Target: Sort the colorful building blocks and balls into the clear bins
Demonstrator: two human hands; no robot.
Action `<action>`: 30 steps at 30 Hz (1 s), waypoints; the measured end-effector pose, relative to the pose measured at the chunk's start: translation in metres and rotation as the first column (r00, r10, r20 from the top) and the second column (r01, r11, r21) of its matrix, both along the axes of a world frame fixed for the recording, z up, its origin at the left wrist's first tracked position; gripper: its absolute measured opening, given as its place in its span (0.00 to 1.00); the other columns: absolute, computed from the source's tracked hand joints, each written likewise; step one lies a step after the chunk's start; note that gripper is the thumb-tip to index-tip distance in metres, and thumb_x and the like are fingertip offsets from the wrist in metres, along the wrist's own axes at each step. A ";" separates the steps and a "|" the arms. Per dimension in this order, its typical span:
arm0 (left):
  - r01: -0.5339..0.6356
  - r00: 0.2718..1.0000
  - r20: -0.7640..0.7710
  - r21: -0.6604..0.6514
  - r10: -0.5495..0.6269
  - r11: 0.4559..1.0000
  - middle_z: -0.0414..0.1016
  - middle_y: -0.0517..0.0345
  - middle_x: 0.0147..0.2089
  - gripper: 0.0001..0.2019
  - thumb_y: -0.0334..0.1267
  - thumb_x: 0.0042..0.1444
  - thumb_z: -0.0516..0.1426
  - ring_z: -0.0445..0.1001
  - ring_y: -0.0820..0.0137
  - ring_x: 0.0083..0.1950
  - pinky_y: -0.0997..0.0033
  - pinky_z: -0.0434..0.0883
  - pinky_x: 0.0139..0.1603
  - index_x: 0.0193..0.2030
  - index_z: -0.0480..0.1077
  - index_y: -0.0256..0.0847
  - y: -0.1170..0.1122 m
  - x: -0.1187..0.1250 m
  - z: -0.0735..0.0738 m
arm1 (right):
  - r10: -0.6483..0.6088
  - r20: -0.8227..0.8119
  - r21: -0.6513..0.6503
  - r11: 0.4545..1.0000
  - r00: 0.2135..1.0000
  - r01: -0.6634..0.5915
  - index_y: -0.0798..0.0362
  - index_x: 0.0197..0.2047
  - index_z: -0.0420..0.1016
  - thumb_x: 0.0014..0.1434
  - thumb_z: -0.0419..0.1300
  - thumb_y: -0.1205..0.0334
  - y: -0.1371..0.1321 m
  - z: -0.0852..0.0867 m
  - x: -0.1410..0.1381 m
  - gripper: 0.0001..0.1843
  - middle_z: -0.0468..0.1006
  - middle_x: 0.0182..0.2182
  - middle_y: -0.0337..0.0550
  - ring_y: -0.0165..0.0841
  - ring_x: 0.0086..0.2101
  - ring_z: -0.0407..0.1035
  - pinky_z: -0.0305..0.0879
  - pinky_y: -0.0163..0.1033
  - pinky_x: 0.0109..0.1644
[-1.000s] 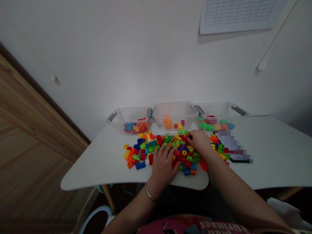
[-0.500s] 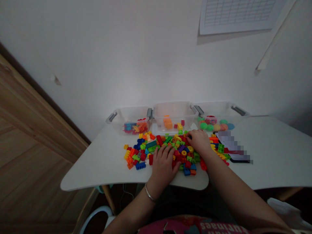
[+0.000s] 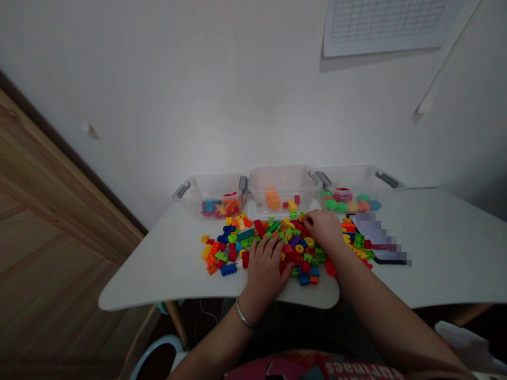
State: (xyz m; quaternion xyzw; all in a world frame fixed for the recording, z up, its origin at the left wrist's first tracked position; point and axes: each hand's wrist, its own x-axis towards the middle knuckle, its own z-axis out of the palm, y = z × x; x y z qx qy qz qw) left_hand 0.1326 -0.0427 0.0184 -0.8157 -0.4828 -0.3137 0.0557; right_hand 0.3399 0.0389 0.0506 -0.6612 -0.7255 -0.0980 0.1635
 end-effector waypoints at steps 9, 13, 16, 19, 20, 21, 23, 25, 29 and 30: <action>0.001 1.000 -0.005 -0.012 -0.001 1.000 0.73 0.49 0.60 0.22 0.43 0.57 0.61 0.67 0.53 0.62 0.41 0.59 0.66 0.58 0.69 0.41 0.000 0.000 0.000 | 0.165 -0.671 0.451 0.864 0.723 0.222 0.52 0.35 0.76 0.56 0.58 0.53 0.014 0.024 0.032 0.12 0.78 0.31 0.43 0.36 0.32 0.69 0.65 0.43 0.41; -0.004 1.000 -0.007 -0.005 0.004 1.000 0.73 0.49 0.60 0.22 0.43 0.57 0.60 0.67 0.53 0.62 0.41 0.59 0.66 0.58 0.69 0.41 0.001 0.000 -0.002 | 0.191 -0.832 0.375 0.885 0.520 0.276 0.53 0.37 0.77 0.54 0.59 0.48 0.031 0.037 0.033 0.17 0.78 0.31 0.43 0.33 0.29 0.68 0.64 0.39 0.33; 0.000 1.000 -0.008 -0.005 0.000 1.000 0.73 0.49 0.60 0.22 0.44 0.57 0.60 0.66 0.52 0.63 0.41 0.59 0.66 0.58 0.69 0.41 0.000 0.000 -0.002 | 0.240 -0.853 0.384 0.891 0.464 0.245 0.54 0.37 0.76 0.53 0.59 0.48 0.044 0.041 0.027 0.18 0.78 0.31 0.44 0.34 0.30 0.68 0.64 0.39 0.33; 0.003 1.000 -0.005 -0.012 -0.003 1.000 0.72 0.49 0.61 0.22 0.44 0.57 0.60 0.66 0.52 0.63 0.41 0.59 0.66 0.58 0.69 0.41 0.000 0.000 -0.001 | 0.220 -0.837 0.379 0.893 0.500 0.242 0.55 0.37 0.77 0.53 0.58 0.49 0.054 0.042 0.020 0.18 0.78 0.30 0.44 0.34 0.29 0.68 0.64 0.40 0.35; 0.002 1.000 -0.003 -0.013 -0.002 1.000 0.72 0.49 0.60 0.22 0.44 0.57 0.60 0.66 0.52 0.63 0.41 0.59 0.66 0.58 0.69 0.40 0.000 0.000 -0.001 | 0.199 -0.818 0.376 0.895 0.539 0.241 0.54 0.36 0.77 0.53 0.58 0.49 0.056 0.042 0.019 0.17 0.78 0.30 0.44 0.34 0.29 0.68 0.64 0.40 0.36; 0.002 1.000 0.000 -0.012 -0.002 1.000 0.73 0.49 0.60 0.22 0.44 0.57 0.60 0.66 0.52 0.63 0.41 0.59 0.66 0.58 0.69 0.40 0.000 0.000 -0.001 | 0.173 -0.792 0.373 0.896 0.586 0.240 0.54 0.36 0.78 0.53 0.58 0.50 0.059 0.042 0.018 0.17 0.78 0.30 0.45 0.35 0.30 0.68 0.65 0.41 0.38; 0.005 1.000 0.002 -0.011 -0.005 1.000 0.73 0.49 0.60 0.22 0.43 0.57 0.60 0.67 0.52 0.62 0.41 0.59 0.66 0.58 0.69 0.40 0.000 0.000 -0.001 | 0.124 -0.735 0.361 0.904 0.667 0.229 0.54 0.34 0.78 0.53 0.57 0.50 0.063 0.041 0.016 0.16 0.79 0.30 0.46 0.37 0.31 0.68 0.65 0.43 0.41; 0.008 1.000 0.004 -0.010 -0.007 1.000 0.73 0.49 0.60 0.22 0.43 0.57 0.60 0.67 0.52 0.62 0.40 0.59 0.66 0.58 0.69 0.40 0.000 0.000 -0.001 | 0.096 -0.698 0.350 0.910 0.709 0.221 0.54 0.34 0.78 0.55 0.55 0.50 0.066 0.039 0.016 0.17 0.79 0.31 0.47 0.37 0.31 0.68 0.65 0.44 0.42; 0.006 1.000 0.006 -0.020 -0.006 1.000 0.72 0.49 0.60 0.22 0.43 0.57 0.60 0.66 0.52 0.62 0.41 0.59 0.66 0.57 0.69 0.40 0.000 0.000 0.000 | 0.078 -0.698 0.324 0.921 0.712 0.217 0.54 0.34 0.78 0.54 0.55 0.50 0.068 0.037 0.018 0.17 0.79 0.31 0.47 0.37 0.31 0.68 0.64 0.43 0.41; 0.004 1.000 0.006 -0.022 -0.004 1.000 0.72 0.49 0.60 0.22 0.43 0.57 0.60 0.66 0.52 0.62 0.41 0.59 0.66 0.57 0.69 0.40 0.000 0.000 0.000 | 0.070 -0.708 0.311 0.924 0.703 0.221 0.54 0.34 0.78 0.54 0.56 0.50 0.068 0.037 0.018 0.17 0.79 0.30 0.47 0.37 0.30 0.68 0.64 0.42 0.40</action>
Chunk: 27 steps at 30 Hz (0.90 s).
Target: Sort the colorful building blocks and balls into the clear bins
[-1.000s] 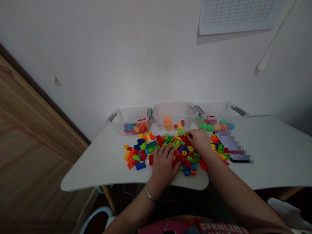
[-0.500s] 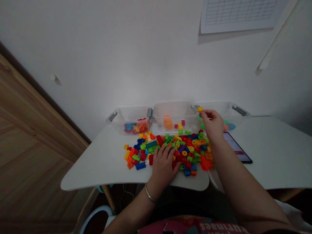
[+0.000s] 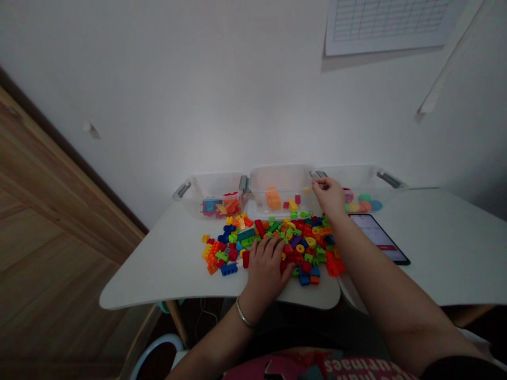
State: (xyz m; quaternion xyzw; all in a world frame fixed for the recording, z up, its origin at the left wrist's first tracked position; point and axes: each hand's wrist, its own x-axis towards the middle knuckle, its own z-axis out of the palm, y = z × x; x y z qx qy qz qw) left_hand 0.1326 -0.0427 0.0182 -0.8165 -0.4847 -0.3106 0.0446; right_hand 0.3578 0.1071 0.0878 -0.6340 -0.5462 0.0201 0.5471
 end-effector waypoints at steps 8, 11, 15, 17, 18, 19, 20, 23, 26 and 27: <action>0.002 1.000 -0.011 0.012 -0.002 1.000 0.73 0.49 0.60 0.22 0.44 0.57 0.60 0.66 0.52 0.62 0.41 0.59 0.66 0.57 0.69 0.39 -0.001 -0.001 -0.002 | 0.005 -0.007 -0.044 0.999 1.000 -0.006 0.55 0.34 0.79 0.52 0.56 0.50 -0.004 0.005 0.000 0.18 0.80 0.31 0.48 0.37 0.31 0.69 0.63 0.41 0.38; 0.001 1.000 -0.013 0.019 -0.001 1.000 0.73 0.49 0.60 0.22 0.44 0.57 0.60 0.66 0.52 0.62 0.41 0.60 0.66 0.57 0.69 0.39 -0.001 -0.001 -0.002 | 0.029 -0.016 -0.081 0.996 0.999 -0.031 0.54 0.34 0.80 0.51 0.58 0.50 -0.005 0.007 0.002 0.17 0.81 0.33 0.49 0.39 0.33 0.70 0.64 0.42 0.40; -0.002 1.000 -0.015 0.024 0.002 1.000 0.73 0.49 0.60 0.22 0.45 0.58 0.60 0.67 0.52 0.62 0.41 0.60 0.66 0.57 0.69 0.40 -0.001 -0.001 -0.002 | 0.077 -0.024 -0.058 0.995 0.997 -0.078 0.53 0.37 0.80 0.51 0.60 0.49 -0.016 0.008 0.011 0.18 0.81 0.34 0.48 0.39 0.35 0.72 0.66 0.44 0.43; -0.002 1.000 -0.014 0.026 0.002 1.000 0.73 0.49 0.60 0.22 0.45 0.58 0.60 0.67 0.52 0.63 0.41 0.59 0.66 0.58 0.69 0.40 0.000 -0.001 -0.002 | 0.013 -0.017 0.001 1.000 1.000 -0.013 0.52 0.38 0.80 0.53 0.59 0.49 -0.025 0.007 0.018 0.18 0.81 0.34 0.47 0.39 0.36 0.73 0.66 0.44 0.44; 0.000 1.000 -0.013 0.025 0.001 1.000 0.72 0.49 0.60 0.22 0.45 0.58 0.60 0.67 0.52 0.63 0.41 0.59 0.66 0.58 0.69 0.40 0.000 -0.001 -0.002 | -0.037 -0.010 0.030 0.999 0.999 0.038 0.52 0.38 0.80 0.53 0.58 0.50 -0.030 0.005 0.022 0.17 0.81 0.34 0.46 0.39 0.36 0.72 0.66 0.44 0.45; 0.002 1.000 -0.012 0.024 -0.001 1.000 0.72 0.49 0.60 0.22 0.45 0.58 0.60 0.67 0.52 0.63 0.41 0.59 0.66 0.58 0.69 0.40 0.000 -0.001 -0.002 | -0.080 -0.004 0.045 0.996 0.997 0.080 0.52 0.37 0.80 0.53 0.58 0.50 -0.034 0.002 0.026 0.17 0.81 0.34 0.46 0.38 0.35 0.72 0.67 0.44 0.45; 0.003 1.000 -0.011 0.023 -0.002 1.000 0.72 0.49 0.61 0.22 0.45 0.58 0.60 0.67 0.52 0.63 0.41 0.59 0.66 0.58 0.69 0.40 0.000 0.000 -0.002 | -0.098 -0.002 0.043 0.994 0.995 0.098 0.52 0.37 0.80 0.53 0.58 0.50 -0.038 -0.001 0.031 0.17 0.81 0.33 0.45 0.38 0.34 0.72 0.67 0.44 0.44; 0.000 1.000 -0.009 0.019 0.001 1.000 0.72 0.49 0.60 0.22 0.44 0.57 0.60 0.67 0.52 0.62 0.41 0.59 0.66 0.58 0.69 0.40 0.001 0.000 -0.002 | -0.056 0.015 -0.027 0.998 0.998 0.056 0.53 0.38 0.80 0.54 0.58 0.51 -0.047 -0.014 0.043 0.17 0.81 0.32 0.45 0.37 0.33 0.73 0.68 0.42 0.42; 0.002 1.000 -0.008 0.014 -0.002 1.000 0.73 0.49 0.60 0.22 0.44 0.57 0.60 0.67 0.52 0.62 0.41 0.59 0.66 0.57 0.69 0.39 0.001 0.001 -0.002 | -0.033 0.154 -0.195 0.979 0.988 0.063 0.52 0.40 0.81 0.55 0.58 0.53 -0.051 -0.026 0.052 0.16 0.82 0.35 0.46 0.39 0.36 0.75 0.68 0.42 0.43; 0.005 1.000 -0.009 0.012 -0.005 1.000 0.73 0.49 0.60 0.22 0.44 0.57 0.60 0.67 0.52 0.62 0.41 0.59 0.66 0.57 0.69 0.39 0.001 0.000 -0.002 | -0.031 0.213 -0.271 0.958 0.976 0.090 0.51 0.41 0.81 0.55 0.57 0.53 -0.051 -0.030 0.055 0.16 0.83 0.36 0.46 0.40 0.37 0.75 0.68 0.43 0.43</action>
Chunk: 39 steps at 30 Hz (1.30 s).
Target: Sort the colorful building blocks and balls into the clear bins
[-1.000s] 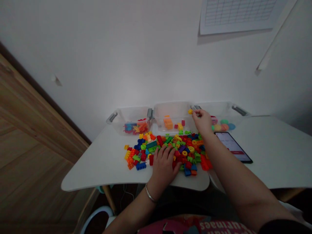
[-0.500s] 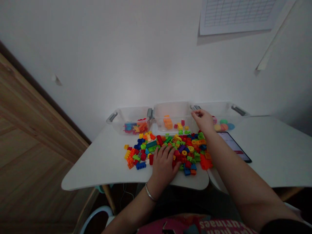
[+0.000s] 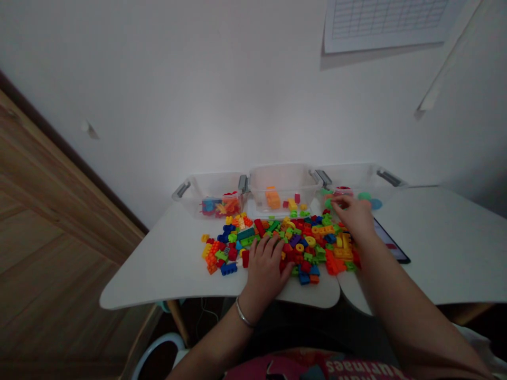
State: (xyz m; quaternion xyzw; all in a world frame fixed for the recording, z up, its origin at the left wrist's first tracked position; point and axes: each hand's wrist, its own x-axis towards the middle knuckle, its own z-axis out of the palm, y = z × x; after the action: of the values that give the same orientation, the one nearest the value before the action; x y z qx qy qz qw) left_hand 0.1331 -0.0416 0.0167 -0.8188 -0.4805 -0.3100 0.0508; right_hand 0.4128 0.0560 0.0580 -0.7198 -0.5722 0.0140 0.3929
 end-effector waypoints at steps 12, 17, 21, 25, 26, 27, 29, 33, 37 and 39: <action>-0.009 1.000 -0.016 0.014 0.009 1.000 0.73 0.49 0.60 0.22 0.43 0.56 0.61 0.67 0.52 0.62 0.41 0.60 0.65 0.58 0.69 0.40 0.001 0.001 0.000 | 0.147 0.201 -0.449 0.892 0.968 -0.042 0.48 0.60 0.72 0.65 0.46 0.47 0.021 -0.017 0.009 0.28 0.77 0.54 0.52 0.46 0.54 0.71 0.64 0.48 0.56; -0.006 1.000 -0.008 0.018 0.006 1.000 0.73 0.49 0.60 0.22 0.44 0.57 0.60 0.67 0.52 0.62 0.41 0.59 0.66 0.57 0.69 0.39 0.001 0.001 -0.001 | 0.203 0.234 -0.528 0.848 0.951 -0.050 0.46 0.59 0.75 0.66 0.44 0.43 0.026 -0.015 0.003 0.29 0.77 0.54 0.52 0.48 0.55 0.69 0.62 0.50 0.58; -0.001 1.000 -0.008 0.012 0.002 1.000 0.73 0.49 0.60 0.22 0.44 0.57 0.60 0.67 0.52 0.62 0.41 0.60 0.65 0.57 0.70 0.39 0.001 0.001 0.000 | 0.227 0.237 -0.572 0.819 0.945 -0.053 0.47 0.59 0.75 0.65 0.43 0.40 0.028 -0.014 -0.001 0.31 0.77 0.55 0.50 0.49 0.56 0.68 0.61 0.50 0.59; -0.003 1.000 -0.010 0.008 0.003 1.000 0.73 0.48 0.60 0.22 0.43 0.57 0.61 0.67 0.52 0.62 0.42 0.60 0.66 0.57 0.70 0.39 0.000 0.001 0.001 | 0.229 0.242 -0.571 0.820 0.943 -0.052 0.48 0.58 0.74 0.65 0.43 0.42 0.028 -0.015 -0.002 0.31 0.77 0.55 0.50 0.46 0.56 0.69 0.61 0.48 0.60; -0.005 1.000 -0.012 0.007 0.005 1.000 0.73 0.48 0.60 0.22 0.43 0.56 0.61 0.67 0.53 0.62 0.42 0.60 0.66 0.57 0.70 0.39 0.000 0.001 0.002 | 0.224 0.246 -0.565 0.824 0.943 -0.048 0.49 0.58 0.75 0.65 0.43 0.42 0.028 -0.014 -0.002 0.31 0.77 0.54 0.51 0.46 0.55 0.69 0.62 0.48 0.59; -0.005 1.000 -0.013 0.004 0.005 1.000 0.73 0.48 0.60 0.22 0.43 0.56 0.61 0.67 0.53 0.62 0.42 0.60 0.66 0.57 0.69 0.39 0.000 0.001 0.002 | 0.215 0.251 -0.560 0.828 0.944 -0.040 0.49 0.57 0.75 0.65 0.43 0.42 0.027 -0.014 -0.002 0.31 0.78 0.53 0.52 0.46 0.54 0.70 0.62 0.48 0.58; -0.005 1.000 -0.014 0.001 0.005 1.000 0.73 0.48 0.60 0.22 0.43 0.56 0.61 0.67 0.53 0.62 0.43 0.60 0.66 0.57 0.69 0.40 0.000 0.001 0.003 | 0.187 0.261 -0.551 0.835 0.947 -0.013 0.50 0.54 0.77 0.65 0.43 0.41 0.025 -0.014 -0.001 0.31 0.79 0.50 0.54 0.47 0.52 0.71 0.64 0.50 0.55; -0.003 1.000 -0.013 0.000 0.003 1.000 0.73 0.48 0.60 0.22 0.43 0.57 0.60 0.67 0.52 0.62 0.42 0.60 0.66 0.57 0.69 0.40 0.000 0.001 0.003 | 0.134 0.266 -0.547 0.836 0.955 0.035 0.49 0.49 0.79 0.63 0.45 0.42 0.023 -0.013 -0.002 0.28 0.80 0.47 0.53 0.47 0.48 0.73 0.67 0.49 0.50; -0.006 1.000 -0.020 -0.004 0.006 1.000 0.72 0.49 0.60 0.22 0.43 0.57 0.60 0.67 0.52 0.62 0.42 0.60 0.66 0.58 0.69 0.40 0.000 0.000 0.003 | 0.072 0.266 -0.545 0.833 0.961 0.089 0.48 0.48 0.80 0.62 0.48 0.48 0.020 -0.009 -0.002 0.24 0.80 0.46 0.53 0.46 0.47 0.74 0.68 0.48 0.47; -0.008 1.000 -0.020 -0.003 0.008 1.000 0.72 0.49 0.60 0.22 0.43 0.57 0.60 0.67 0.52 0.62 0.42 0.60 0.66 0.58 0.69 0.41 0.000 0.000 0.002 | 0.037 0.277 -0.533 0.838 0.960 0.121 0.48 0.47 0.80 0.62 0.48 0.50 0.017 -0.006 -0.001 0.22 0.80 0.45 0.53 0.47 0.46 0.74 0.68 0.49 0.46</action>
State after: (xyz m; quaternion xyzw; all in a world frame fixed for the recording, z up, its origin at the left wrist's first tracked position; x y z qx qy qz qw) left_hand 0.1333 -0.0420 0.0187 -0.8200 -0.4838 -0.3008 0.0555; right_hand 0.4118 0.0726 0.0525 -0.8089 -0.5774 0.0668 0.0886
